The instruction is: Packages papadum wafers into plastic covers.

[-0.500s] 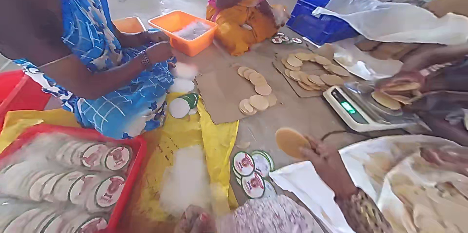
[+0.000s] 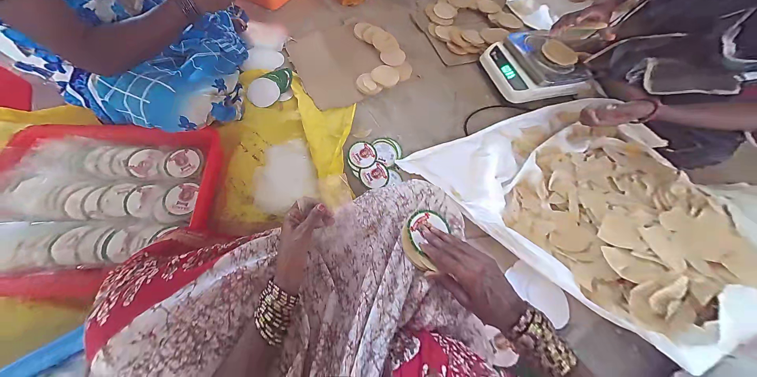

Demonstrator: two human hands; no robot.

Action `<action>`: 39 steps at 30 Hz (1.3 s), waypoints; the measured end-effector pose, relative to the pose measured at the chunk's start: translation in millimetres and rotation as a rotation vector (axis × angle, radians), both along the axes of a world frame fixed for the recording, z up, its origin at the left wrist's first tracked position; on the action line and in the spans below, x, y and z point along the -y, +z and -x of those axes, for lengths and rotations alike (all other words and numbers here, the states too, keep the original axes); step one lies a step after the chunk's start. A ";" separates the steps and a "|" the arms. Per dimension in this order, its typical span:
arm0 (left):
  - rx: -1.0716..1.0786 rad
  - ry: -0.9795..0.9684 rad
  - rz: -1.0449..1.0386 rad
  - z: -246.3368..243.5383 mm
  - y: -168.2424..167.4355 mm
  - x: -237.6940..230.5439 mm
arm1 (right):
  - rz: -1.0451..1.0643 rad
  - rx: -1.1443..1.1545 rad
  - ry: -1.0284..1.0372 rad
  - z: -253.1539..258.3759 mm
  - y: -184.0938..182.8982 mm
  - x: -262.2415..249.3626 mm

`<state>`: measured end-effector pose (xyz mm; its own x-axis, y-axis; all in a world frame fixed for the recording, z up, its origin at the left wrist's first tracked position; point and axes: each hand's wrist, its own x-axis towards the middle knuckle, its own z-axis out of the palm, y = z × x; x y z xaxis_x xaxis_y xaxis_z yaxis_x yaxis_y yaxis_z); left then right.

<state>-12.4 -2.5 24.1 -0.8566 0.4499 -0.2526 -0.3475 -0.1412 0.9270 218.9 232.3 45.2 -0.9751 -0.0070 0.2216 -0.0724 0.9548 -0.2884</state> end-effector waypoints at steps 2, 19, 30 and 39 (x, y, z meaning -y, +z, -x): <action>-0.020 0.005 0.008 -1.9 0.1 2.2 | 0.015 0.006 0.024 3.4 0.9 -3.6; -0.055 0.031 0.073 -8.1 -4.0 6.6 | -0.186 0.097 -0.896 -65.1 86.4 -94.5; -0.056 -0.014 0.074 -5.3 -7.2 1.5 | 0.472 0.025 -0.734 -65.8 108.8 -79.7; -0.035 0.037 0.003 -7.6 -6.5 9.8 | 0.670 -0.041 -0.403 38.0 45.5 -11.4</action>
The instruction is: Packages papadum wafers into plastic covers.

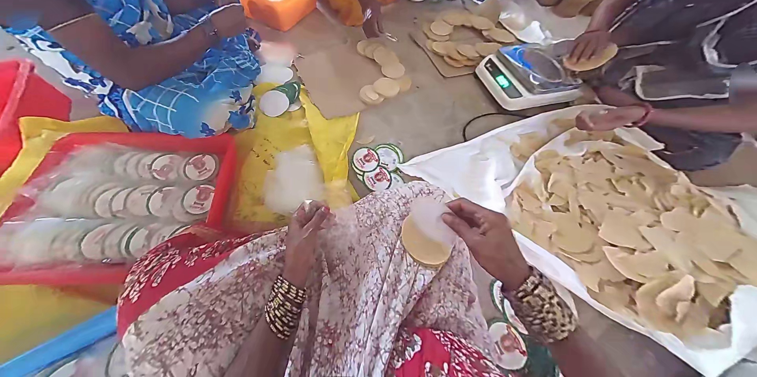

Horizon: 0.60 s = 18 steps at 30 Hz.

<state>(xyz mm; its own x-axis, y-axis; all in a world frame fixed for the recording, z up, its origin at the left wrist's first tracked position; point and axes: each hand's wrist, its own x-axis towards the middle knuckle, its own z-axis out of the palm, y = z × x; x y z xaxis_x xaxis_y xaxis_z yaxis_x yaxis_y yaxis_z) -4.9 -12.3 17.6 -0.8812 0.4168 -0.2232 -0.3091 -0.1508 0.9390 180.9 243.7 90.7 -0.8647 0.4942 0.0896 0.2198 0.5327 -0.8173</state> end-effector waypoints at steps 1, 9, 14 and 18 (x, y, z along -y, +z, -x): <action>0.002 -0.005 -0.001 -0.2 0.8 0.4 | -0.202 -0.079 0.002 0.6 2.8 4.4; 0.037 -0.056 -0.021 2.6 5.4 -8.2 | -0.719 0.096 0.405 -30.9 -19.7 23.1; 0.066 -0.065 0.003 0.3 8.3 -9.4 | -0.493 0.245 0.054 -11.4 -7.0 22.2; 0.067 -0.043 0.004 0.6 8.1 -9.8 | -0.185 0.684 0.014 13.7 -5.4 26.6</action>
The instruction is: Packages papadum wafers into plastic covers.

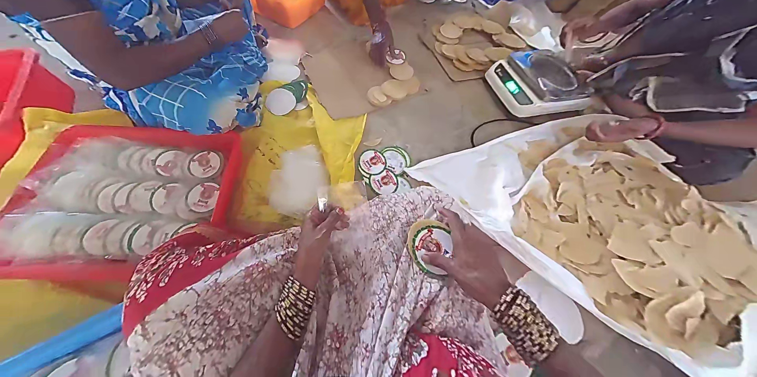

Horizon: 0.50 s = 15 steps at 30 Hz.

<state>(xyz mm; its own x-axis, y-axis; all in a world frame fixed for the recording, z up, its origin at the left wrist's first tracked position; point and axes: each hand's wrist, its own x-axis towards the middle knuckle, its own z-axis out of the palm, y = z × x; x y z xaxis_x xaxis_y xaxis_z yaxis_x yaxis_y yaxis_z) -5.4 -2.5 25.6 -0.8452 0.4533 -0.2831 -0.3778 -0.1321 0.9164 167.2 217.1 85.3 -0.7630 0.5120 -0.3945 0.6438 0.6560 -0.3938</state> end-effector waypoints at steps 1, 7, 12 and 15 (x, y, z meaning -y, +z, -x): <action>0.003 0.000 -0.013 -0.8 0.2 1.7 | 0.090 -0.007 -0.036 1.2 -2.8 0.5; 0.179 -0.165 -0.598 0.2 -7.8 8.8 | 0.431 -0.614 -0.184 8.3 -2.0 13.2; 0.091 -0.336 -0.740 -3.1 -19.3 0.1 | 0.481 -0.805 -0.118 43.4 1.9 22.4; 0.045 -0.339 -0.669 -10.7 -21.4 -3.4 | 0.679 -0.713 -0.048 66.3 -6.7 34.6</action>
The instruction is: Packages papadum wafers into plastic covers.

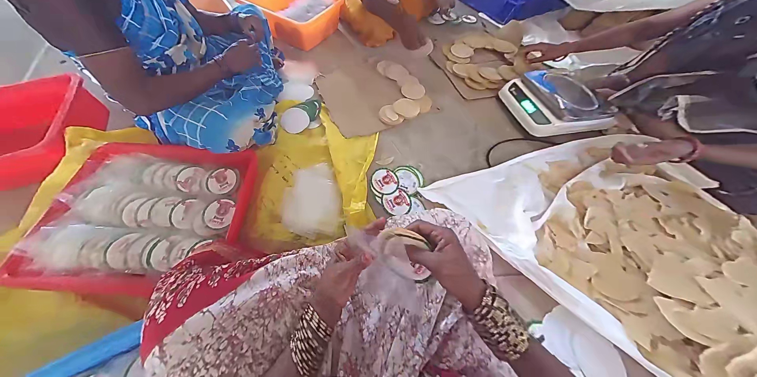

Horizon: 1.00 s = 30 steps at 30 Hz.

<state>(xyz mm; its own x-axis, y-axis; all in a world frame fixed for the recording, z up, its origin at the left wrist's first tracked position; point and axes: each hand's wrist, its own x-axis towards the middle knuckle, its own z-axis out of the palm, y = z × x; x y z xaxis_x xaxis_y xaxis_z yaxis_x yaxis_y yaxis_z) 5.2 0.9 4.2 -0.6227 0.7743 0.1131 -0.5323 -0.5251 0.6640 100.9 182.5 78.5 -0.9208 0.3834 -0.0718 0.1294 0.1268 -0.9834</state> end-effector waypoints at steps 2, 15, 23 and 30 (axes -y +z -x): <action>0.081 0.065 0.162 -6.7 7.7 2.1 | -0.024 0.052 0.080 13.9 -11.9 4.2; 0.484 0.295 0.582 5.1 14.1 -16.8 | -0.758 1.039 0.042 156.0 -88.6 -141.9; 0.484 0.316 0.619 8.8 17.3 -19.6 | -0.718 1.056 -0.006 157.2 -100.2 -158.8; 0.457 0.335 0.609 7.8 16.3 -18.0 | -0.356 0.637 -0.321 133.5 -100.9 -172.9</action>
<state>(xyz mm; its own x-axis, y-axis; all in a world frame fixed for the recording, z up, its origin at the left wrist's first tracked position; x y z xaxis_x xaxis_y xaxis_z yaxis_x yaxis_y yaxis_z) -2.6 18.9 20.6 -0.7137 0.3837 -0.5860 -0.6982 -0.3222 0.6393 -32.6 355.4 -22.4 -0.5842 0.7221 -0.3706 0.7368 0.2803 -0.6152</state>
